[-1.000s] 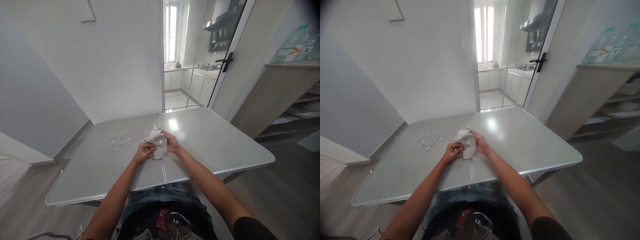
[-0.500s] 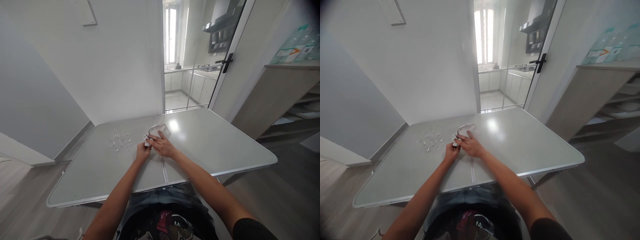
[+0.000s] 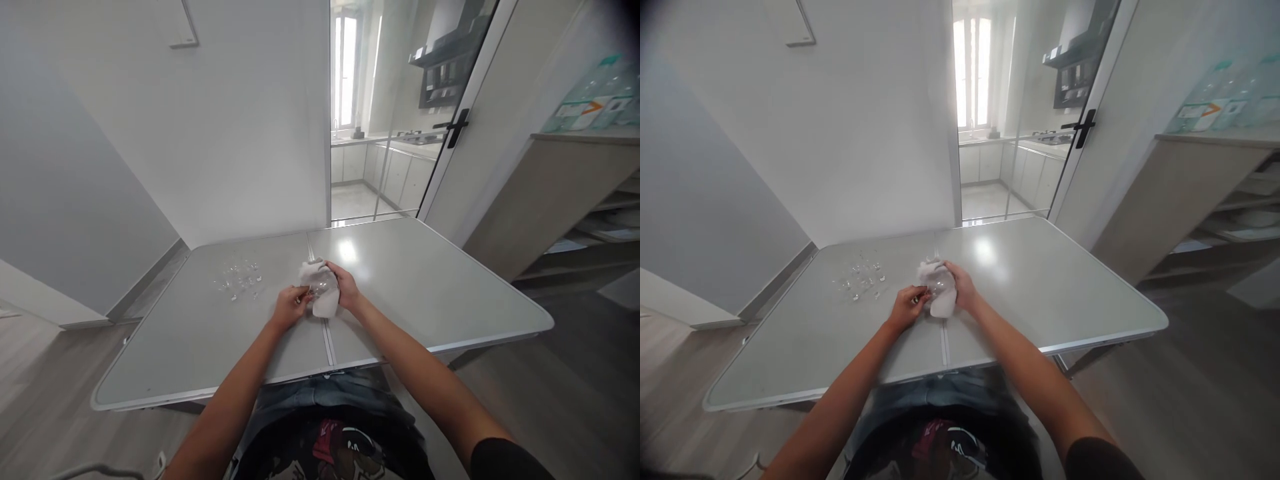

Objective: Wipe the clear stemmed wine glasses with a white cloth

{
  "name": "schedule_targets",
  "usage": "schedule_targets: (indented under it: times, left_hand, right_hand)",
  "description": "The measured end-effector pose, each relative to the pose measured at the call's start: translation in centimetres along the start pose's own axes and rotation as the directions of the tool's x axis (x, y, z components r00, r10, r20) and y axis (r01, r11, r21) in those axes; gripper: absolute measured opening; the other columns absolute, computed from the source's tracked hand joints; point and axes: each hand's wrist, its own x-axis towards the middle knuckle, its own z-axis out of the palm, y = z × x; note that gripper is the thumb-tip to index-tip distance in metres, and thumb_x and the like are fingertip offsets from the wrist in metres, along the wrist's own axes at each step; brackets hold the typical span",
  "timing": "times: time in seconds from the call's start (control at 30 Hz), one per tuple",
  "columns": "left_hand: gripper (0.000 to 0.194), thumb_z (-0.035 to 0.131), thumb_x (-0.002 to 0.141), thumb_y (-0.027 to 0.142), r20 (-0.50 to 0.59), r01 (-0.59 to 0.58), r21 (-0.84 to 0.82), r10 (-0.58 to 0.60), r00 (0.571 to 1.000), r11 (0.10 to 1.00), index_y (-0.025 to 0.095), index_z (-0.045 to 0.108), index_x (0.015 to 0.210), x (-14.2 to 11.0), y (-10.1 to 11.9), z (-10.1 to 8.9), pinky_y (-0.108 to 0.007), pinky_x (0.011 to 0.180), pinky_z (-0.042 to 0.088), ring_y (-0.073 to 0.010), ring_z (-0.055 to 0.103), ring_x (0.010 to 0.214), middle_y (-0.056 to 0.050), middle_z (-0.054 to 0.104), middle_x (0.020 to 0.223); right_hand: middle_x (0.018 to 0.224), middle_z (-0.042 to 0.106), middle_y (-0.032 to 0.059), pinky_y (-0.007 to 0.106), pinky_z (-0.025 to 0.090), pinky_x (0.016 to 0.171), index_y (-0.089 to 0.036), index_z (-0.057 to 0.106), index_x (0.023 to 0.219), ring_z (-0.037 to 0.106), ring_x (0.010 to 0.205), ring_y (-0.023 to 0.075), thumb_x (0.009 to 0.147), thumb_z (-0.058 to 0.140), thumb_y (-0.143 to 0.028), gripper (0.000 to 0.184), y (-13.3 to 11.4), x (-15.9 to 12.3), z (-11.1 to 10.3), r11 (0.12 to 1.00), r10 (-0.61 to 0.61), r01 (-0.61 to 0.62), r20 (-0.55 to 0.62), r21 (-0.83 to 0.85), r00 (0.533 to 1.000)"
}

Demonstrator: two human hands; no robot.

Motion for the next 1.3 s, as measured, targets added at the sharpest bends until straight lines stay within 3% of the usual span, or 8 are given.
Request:
schedule_targets:
  times: [0.3,0.53,0.63,0.73,0.87,1.03,1.17,1.3]
  left_hand:
    - [0.042,0.057,0.09,0.052,-0.025,0.307,-0.494,-0.366,0.93,0.813,0.017,0.054,0.067,1.0,0.4,0.8,-0.022,0.05,0.038,-0.0091,0.047,0.05,0.002,0.053,0.06]
    - [0.038,0.053,0.094,0.041,-0.025,0.235,-0.263,-0.25,0.968,0.936,0.017,0.054,0.064,0.5,0.3,0.4,-0.023,0.055,0.039,-0.0098,0.049,0.05,0.002,0.053,0.057]
    - [0.032,0.051,0.095,0.033,0.018,0.123,-0.084,-0.122,0.992,0.989,0.017,0.059,0.068,0.1,0.2,0.5,-0.024,0.057,0.038,-0.0106,0.05,0.052,0.0,0.057,0.058]
    - [0.025,0.054,0.094,0.03,0.105,0.002,0.058,-0.008,0.994,0.998,0.017,0.064,0.075,-0.2,0.0,0.4,-0.024,0.058,0.036,-0.0121,0.051,0.054,-0.002,0.061,0.061]
    - [0.024,0.056,0.094,0.031,0.18,-0.055,0.084,0.04,0.983,0.995,0.018,0.068,0.078,-0.3,0.2,-0.4,-0.024,0.061,0.038,-0.0131,0.055,0.057,-0.003,0.063,0.065]
    - [0.028,0.057,0.093,0.033,0.148,0.064,-0.161,-0.04,0.988,0.985,0.015,0.069,0.075,0.3,0.8,-0.7,-0.024,0.062,0.039,-0.0117,0.051,0.058,-0.002,0.062,0.064]
    - [0.034,0.059,0.092,0.04,0.053,0.158,-0.428,-0.15,0.987,0.89,0.013,0.069,0.074,0.5,1.1,0.6,-0.026,0.065,0.042,-0.0139,0.055,0.065,-0.003,0.065,0.071]
    - [0.038,0.066,0.086,0.045,-0.078,0.186,-0.474,-0.252,0.965,0.86,0.013,0.068,0.066,0.4,0.8,1.4,-0.026,0.059,0.039,-0.0136,0.05,0.06,-0.001,0.059,0.063]
  right_hand:
    - [0.152,0.048,0.0023,0.042,0.041,0.114,-0.029,0.038,0.153,0.049,0.136,0.0241,0.09,0.046,-0.029,0.064,1.0,-0.9,0.4,0.855,-0.35,0.363,0.103,-0.371,0.931]
    - [0.152,0.048,0.0091,0.053,0.025,0.122,-0.027,0.045,0.149,0.038,0.145,0.0269,0.098,0.049,-0.03,0.052,-0.7,-0.1,-0.7,0.378,-0.436,0.639,0.48,-0.671,0.762]
    - [0.14,0.059,0.0108,0.053,0.03,0.119,-0.026,0.056,0.139,0.046,0.139,0.0283,0.096,0.055,-0.033,0.044,-1.3,-0.2,-0.5,0.291,-0.396,0.661,0.541,-0.692,0.741]
    - [0.115,0.07,0.0091,0.046,0.045,0.104,-0.027,0.068,0.119,0.06,0.117,0.0276,0.093,0.06,-0.036,0.029,-1.5,-0.5,0.0,0.34,-0.323,0.6,0.509,-0.724,0.798]
    - [0.092,0.072,0.0037,0.035,0.05,0.082,-0.024,0.072,0.1,0.065,0.085,0.0205,0.093,0.059,-0.043,0.023,-1.4,-0.7,0.4,0.606,-0.266,0.383,0.276,-0.697,0.924]
    - [0.086,0.067,0.0013,0.027,0.049,0.067,-0.023,0.067,0.104,0.06,0.072,0.0156,0.089,0.061,-0.055,0.035,-0.5,-0.9,1.2,0.968,-0.213,0.189,-0.146,-0.163,0.966]
    - [0.098,0.07,0.0037,0.03,0.055,0.074,-0.023,0.062,0.122,0.065,0.086,0.0192,0.089,0.052,-0.067,0.055,1.3,-1.1,2.7,0.982,-0.075,0.117,-0.259,0.151,0.963]
    - [0.112,0.07,0.0066,0.036,0.051,0.098,-0.021,0.065,0.123,0.061,0.115,0.0232,0.089,0.05,-0.071,0.063,2.7,-1.3,4.0,0.99,-0.129,0.137,-0.203,0.029,0.971]
